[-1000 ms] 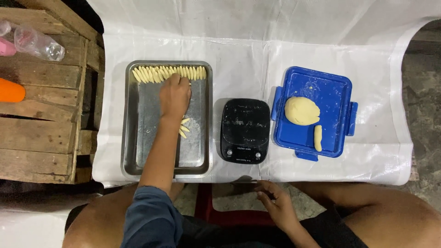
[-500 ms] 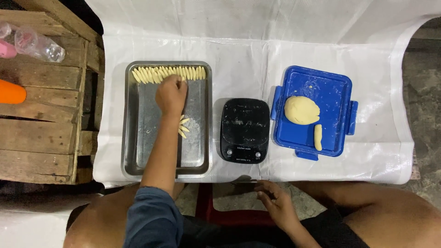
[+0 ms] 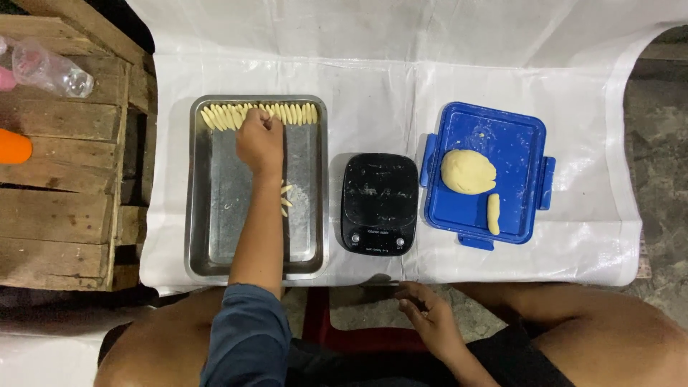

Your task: Organizing and weighing small pieces of shaped dough using a digital scale and a tray.

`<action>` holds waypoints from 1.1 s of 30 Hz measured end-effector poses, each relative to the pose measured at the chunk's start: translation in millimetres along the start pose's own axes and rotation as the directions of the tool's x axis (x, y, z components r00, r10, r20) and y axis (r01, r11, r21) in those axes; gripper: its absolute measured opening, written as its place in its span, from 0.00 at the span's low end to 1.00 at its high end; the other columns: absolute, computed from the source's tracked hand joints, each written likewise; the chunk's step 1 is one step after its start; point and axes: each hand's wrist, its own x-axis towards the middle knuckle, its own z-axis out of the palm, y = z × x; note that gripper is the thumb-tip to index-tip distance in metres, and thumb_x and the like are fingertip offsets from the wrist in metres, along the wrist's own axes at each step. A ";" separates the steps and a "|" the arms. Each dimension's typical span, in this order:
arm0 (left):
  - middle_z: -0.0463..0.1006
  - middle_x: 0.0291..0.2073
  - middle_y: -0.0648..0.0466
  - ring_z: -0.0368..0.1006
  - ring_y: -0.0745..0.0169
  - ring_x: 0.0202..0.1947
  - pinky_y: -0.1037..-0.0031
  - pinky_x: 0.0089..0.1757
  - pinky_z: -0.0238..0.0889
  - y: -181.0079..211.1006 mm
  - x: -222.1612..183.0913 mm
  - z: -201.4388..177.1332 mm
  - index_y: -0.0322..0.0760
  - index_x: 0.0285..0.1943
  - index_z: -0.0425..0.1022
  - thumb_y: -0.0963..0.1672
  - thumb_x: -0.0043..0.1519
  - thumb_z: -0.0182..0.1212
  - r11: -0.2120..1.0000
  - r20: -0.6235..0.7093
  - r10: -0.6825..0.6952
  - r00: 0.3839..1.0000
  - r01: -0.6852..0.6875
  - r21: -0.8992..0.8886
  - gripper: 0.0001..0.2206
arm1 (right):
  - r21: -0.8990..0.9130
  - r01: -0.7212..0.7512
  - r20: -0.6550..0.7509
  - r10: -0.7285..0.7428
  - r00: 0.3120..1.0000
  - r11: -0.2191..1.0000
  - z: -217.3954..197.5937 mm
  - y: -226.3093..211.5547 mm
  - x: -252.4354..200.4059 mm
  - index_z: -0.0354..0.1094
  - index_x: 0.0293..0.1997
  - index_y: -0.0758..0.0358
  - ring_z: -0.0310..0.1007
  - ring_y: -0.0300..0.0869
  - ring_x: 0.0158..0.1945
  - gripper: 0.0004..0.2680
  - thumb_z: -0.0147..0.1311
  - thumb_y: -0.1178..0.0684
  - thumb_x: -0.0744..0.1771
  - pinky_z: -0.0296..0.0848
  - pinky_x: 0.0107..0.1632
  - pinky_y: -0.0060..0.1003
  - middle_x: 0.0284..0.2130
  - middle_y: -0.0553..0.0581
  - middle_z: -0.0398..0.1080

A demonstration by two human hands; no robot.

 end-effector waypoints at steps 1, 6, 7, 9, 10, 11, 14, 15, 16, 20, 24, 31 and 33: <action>0.75 0.20 0.65 0.69 0.68 0.20 0.71 0.19 0.57 -3.3 0.8 2.4 0.49 0.31 0.73 0.44 0.58 0.70 1.000 0.001 -0.001 1.000 0.001 0.002 0.08 | 0.000 -0.001 0.002 0.001 1.000 1.000 0.1 3.4 0.8 0.75 0.56 0.61 0.84 0.42 0.49 0.12 0.55 0.54 0.67 0.84 0.51 0.35 0.46 0.56 0.82; 0.72 0.18 0.63 0.65 0.68 0.18 0.70 0.20 0.54 -7.8 2.7 2.0 0.47 0.28 0.69 0.44 0.62 0.72 0.997 0.007 0.077 0.997 -0.077 -0.014 0.14 | -0.054 -0.027 -0.011 0.026 1.000 0.998 0.9 0.5 1.0 0.73 0.58 0.59 0.84 0.41 0.49 0.13 0.56 0.55 0.67 0.84 0.50 0.34 0.45 0.56 0.83; 0.72 0.18 0.63 0.65 0.68 0.18 0.70 0.20 0.54 -8.3 3.3 1.7 0.47 0.28 0.69 0.44 0.62 0.72 0.997 0.007 0.078 0.997 -0.078 -0.016 0.14 | -0.054 -0.026 -0.012 0.026 1.000 0.998 0.8 0.3 1.8 0.73 0.58 0.59 0.84 0.41 0.49 0.13 0.56 0.55 0.67 0.84 0.50 0.34 0.45 0.56 0.83; 0.72 0.19 0.63 0.67 0.66 0.20 0.69 0.20 0.55 -10.1 3.5 0.3 0.48 0.27 0.70 0.45 0.62 0.70 0.991 0.008 0.129 0.992 -0.129 -0.046 0.13 | -0.044 -0.010 -0.018 0.010 1.000 0.999 1.4 0.4 2.1 0.77 0.53 0.59 0.84 0.41 0.48 0.10 0.56 0.55 0.66 0.85 0.48 0.33 0.47 0.54 0.81; 0.72 0.19 0.63 0.67 0.66 0.20 0.69 0.20 0.55 -6.6 5.2 -8.0 0.48 0.27 0.70 0.45 0.62 0.70 0.991 0.009 0.129 0.992 -0.129 -0.046 0.13 | -0.044 -0.011 -0.019 0.011 1.000 0.999 1.1 -1.0 1.3 0.77 0.53 0.59 0.84 0.41 0.48 0.10 0.56 0.55 0.66 0.85 0.48 0.33 0.47 0.54 0.81; 0.73 0.19 0.63 0.66 0.67 0.20 0.71 0.20 0.54 -3.5 7.8 -17.2 0.47 0.27 0.71 0.44 0.63 0.66 0.989 0.070 0.145 0.987 -0.143 -0.031 0.11 | -0.035 -0.006 -0.005 0.006 1.000 0.999 0.7 -2.8 1.4 0.76 0.54 0.58 0.84 0.41 0.48 0.11 0.56 0.55 0.67 0.85 0.48 0.34 0.48 0.54 0.81; 0.75 0.22 0.60 0.69 0.62 0.23 0.68 0.21 0.56 -2.5 20.2 -45.8 0.45 0.29 0.73 0.42 0.64 0.58 0.974 0.230 0.215 0.949 -0.224 0.014 0.09 | -0.069 -0.040 -0.001 0.040 0.999 0.997 1.0 -8.8 2.2 0.75 0.56 0.58 0.84 0.42 0.48 0.12 0.56 0.54 0.66 0.83 0.49 0.34 0.46 0.55 0.82; 0.77 0.24 0.57 0.73 0.56 0.26 0.63 0.23 0.58 -4.2 24.0 -56.2 0.43 0.31 0.74 0.41 0.63 0.55 0.955 0.335 0.264 0.904 -0.293 0.039 0.07 | -0.108 -0.086 -0.014 0.085 0.996 0.990 1.8 -10.6 1.6 0.74 0.57 0.58 0.85 0.41 0.48 0.13 0.56 0.52 0.66 0.82 0.49 0.34 0.45 0.56 0.84; 0.77 0.24 0.57 0.73 0.56 0.26 0.63 0.23 0.58 -3.5 23.2 -66.8 0.43 0.31 0.74 0.41 0.63 0.55 0.956 0.333 0.261 0.906 -0.291 0.043 0.07 | -0.110 -0.084 -0.009 0.084 0.996 0.990 0.5 -11.1 0.9 0.74 0.57 0.58 0.85 0.41 0.48 0.13 0.56 0.52 0.66 0.82 0.49 0.34 0.45 0.56 0.84; 0.78 0.25 0.51 0.76 0.50 0.27 0.61 0.30 0.72 8.6 2.9 -119.5 0.38 0.30 0.76 0.39 0.61 0.58 0.753 0.738 0.215 0.640 -0.590 0.292 0.06 | -0.140 -0.098 -0.011 0.098 0.995 0.985 2.3 -28.5 -6.3 0.74 0.58 0.55 0.86 0.41 0.47 0.15 0.57 0.48 0.66 0.81 0.51 0.34 0.45 0.54 0.84; 0.76 0.30 0.49 0.74 0.48 0.28 0.58 0.29 0.68 -19.9 -35.7 -127.9 0.33 0.32 0.76 0.39 0.63 0.55 0.735 0.709 0.369 0.601 -0.656 0.174 0.07 | -0.118 0.027 0.016 -0.025 1.000 0.993 2.6 -12.3 -5.9 0.72 0.57 0.57 0.84 0.39 0.46 0.14 0.55 0.47 0.66 0.79 0.48 0.33 0.43 0.53 0.84; 0.77 0.34 0.51 0.75 0.43 0.39 0.52 0.38 0.67 -40.3 -70.5 -104.0 0.40 0.36 0.82 0.39 0.54 0.62 0.748 0.627 0.398 0.670 -0.632 0.201 0.05 | -0.162 0.038 -0.011 -0.041 0.999 0.986 2.6 -3.7 -10.0 0.72 0.58 0.56 0.84 0.37 0.43 0.14 0.57 0.49 0.66 0.78 0.47 0.33 0.43 0.49 0.85; 0.77 0.39 0.48 0.73 0.43 0.45 0.53 0.44 0.66 -29.0 -72.3 -115.1 0.37 0.45 0.81 0.39 0.60 0.59 0.844 0.684 0.278 0.674 -0.511 0.160 0.08 | -0.150 0.047 0.002 -0.047 0.999 0.988 1.3 -6.3 -11.9 0.72 0.59 0.56 0.84 0.40 0.46 0.15 0.55 0.47 0.67 0.79 0.47 0.34 0.44 0.53 0.83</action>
